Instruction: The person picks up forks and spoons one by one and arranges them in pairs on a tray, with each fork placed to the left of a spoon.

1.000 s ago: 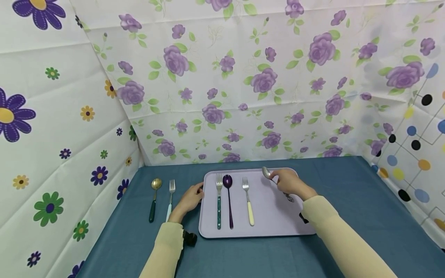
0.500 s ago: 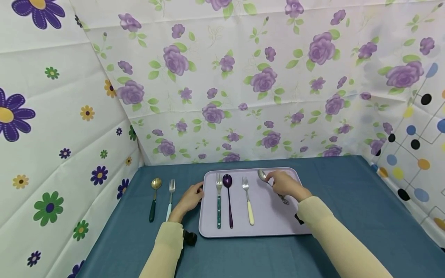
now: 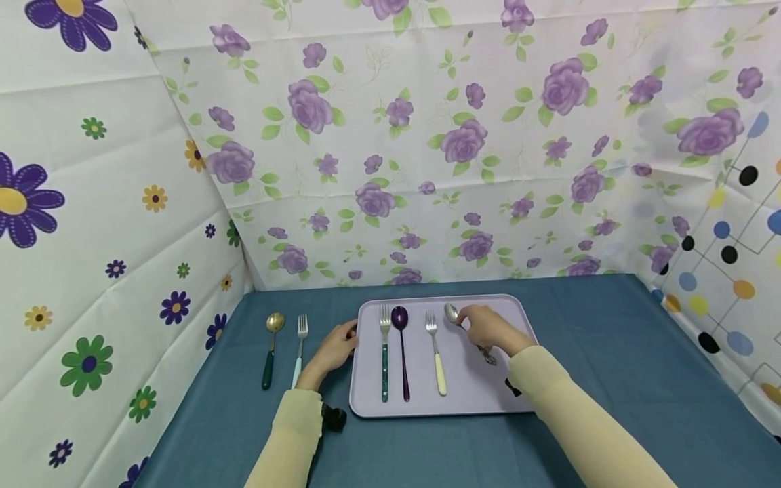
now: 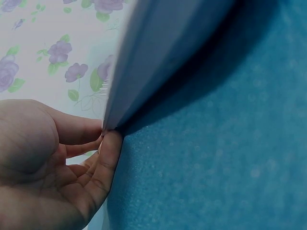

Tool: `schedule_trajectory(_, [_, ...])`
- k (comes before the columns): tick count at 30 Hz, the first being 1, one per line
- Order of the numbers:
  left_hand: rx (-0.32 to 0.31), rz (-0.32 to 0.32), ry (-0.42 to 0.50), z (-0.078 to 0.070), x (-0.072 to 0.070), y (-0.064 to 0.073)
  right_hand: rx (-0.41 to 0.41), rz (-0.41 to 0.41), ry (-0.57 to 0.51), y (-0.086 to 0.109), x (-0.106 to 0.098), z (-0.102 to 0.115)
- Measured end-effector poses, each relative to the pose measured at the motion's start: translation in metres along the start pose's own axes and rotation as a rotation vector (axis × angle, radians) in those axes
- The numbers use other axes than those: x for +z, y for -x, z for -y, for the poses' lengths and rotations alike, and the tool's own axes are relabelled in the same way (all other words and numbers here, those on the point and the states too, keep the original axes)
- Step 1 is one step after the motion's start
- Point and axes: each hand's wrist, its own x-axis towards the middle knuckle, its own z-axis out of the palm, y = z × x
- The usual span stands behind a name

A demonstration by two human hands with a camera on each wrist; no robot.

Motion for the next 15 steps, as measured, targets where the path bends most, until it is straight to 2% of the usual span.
schedule_trajectory(15, [-0.010, 0.001, -0.008, 0.000, 0.000, -0.001, 0.049, 0.007, -0.012, -0.005, 0.012, 0.007])
